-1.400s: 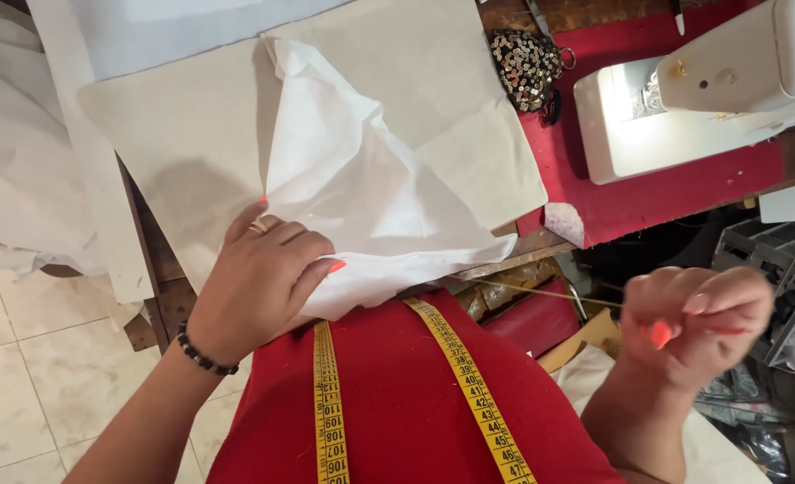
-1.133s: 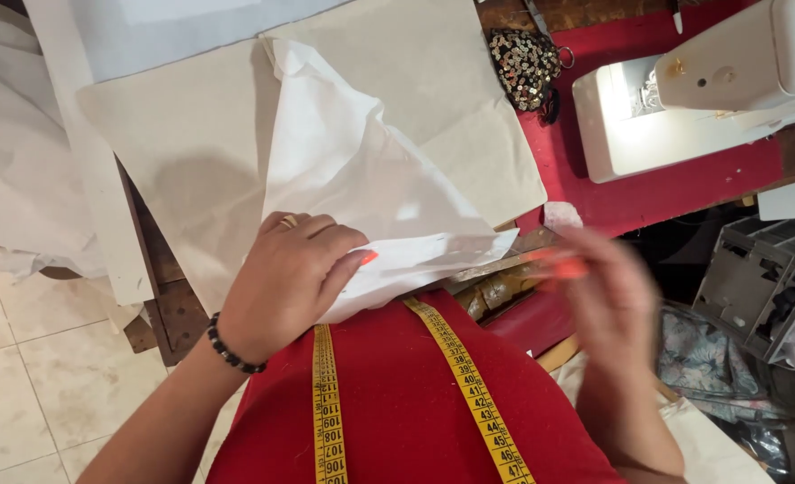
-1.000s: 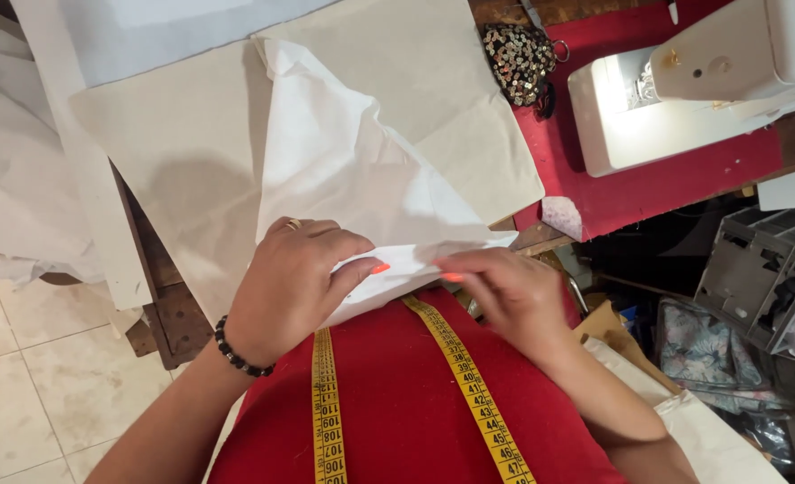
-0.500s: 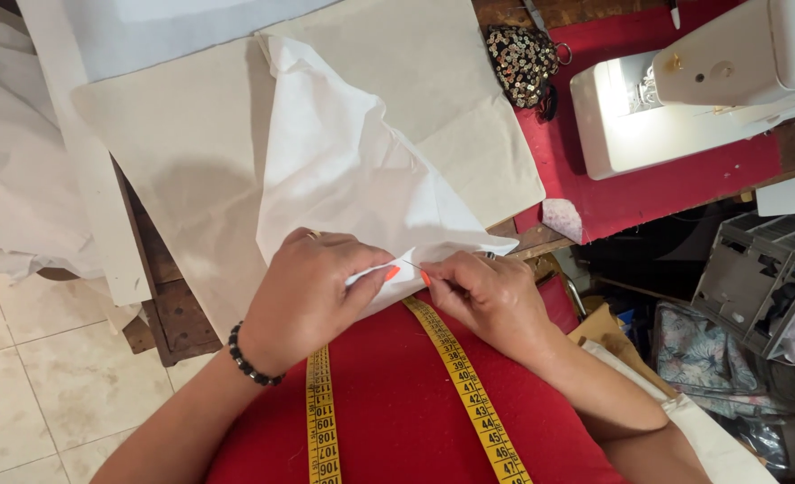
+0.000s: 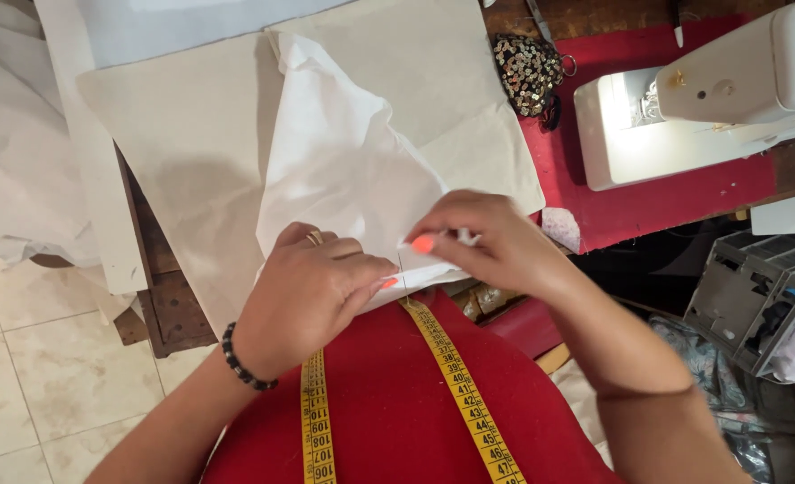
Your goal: Folding and aligning white fabric pieces on a workbench in a sewing factory environment.
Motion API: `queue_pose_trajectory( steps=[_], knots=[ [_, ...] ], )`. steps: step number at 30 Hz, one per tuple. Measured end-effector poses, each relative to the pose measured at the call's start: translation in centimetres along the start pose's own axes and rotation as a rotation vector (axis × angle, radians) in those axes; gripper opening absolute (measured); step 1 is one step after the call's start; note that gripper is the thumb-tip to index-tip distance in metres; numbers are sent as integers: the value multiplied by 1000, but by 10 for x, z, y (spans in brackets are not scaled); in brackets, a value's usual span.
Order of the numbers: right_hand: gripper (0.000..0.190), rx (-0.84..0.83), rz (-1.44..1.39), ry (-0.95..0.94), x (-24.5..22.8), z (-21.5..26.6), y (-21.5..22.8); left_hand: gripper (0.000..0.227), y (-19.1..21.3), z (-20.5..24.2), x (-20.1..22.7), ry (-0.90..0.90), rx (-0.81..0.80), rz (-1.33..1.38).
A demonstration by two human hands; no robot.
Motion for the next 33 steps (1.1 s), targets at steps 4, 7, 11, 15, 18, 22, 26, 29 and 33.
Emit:
queue_pose_trajectory(
  steps=[4,7,11,15,18,22,26,29,33],
  knots=[
    [20,-307,-267,-249,20,-22,-11,12,-10,5,2,-22,74,-128],
    [15,-480,-464,-399,27,-29,-14,8,-12,6,2,23,77,-123],
    [5,31,-903,-502,56,-50,-18,9,-15,10,0,85,112,-140],
    [6,176,-1682,-449,83,-51,10,9,-17,21,-6,178,97,-195],
    [17,-119,-1861,-223,104,-50,39,10,-6,31,-6,211,122,-295],
    [24,107,-1759,-164,121,-49,61,6,0,47,-12,207,139,-285],
    [19,355,-1772,-160,127,-49,66,11,-2,53,-21,159,96,-331],
    [17,391,-1792,-163,141,-51,61,11,-1,51,-22,106,110,-282],
    [17,566,-1752,-261,143,-59,57,13,-2,51,-27,131,54,-149]
  ],
)
Point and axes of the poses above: each hand's wrist, its own z-axis away from the middle knuckle, its own y-axis out of the back of the hand, x = y × z, the point moved 1 cm from there along -z, towards the middle knuckle, and after that the axes turned 8 degrees about -y, right-handed, at the moved point
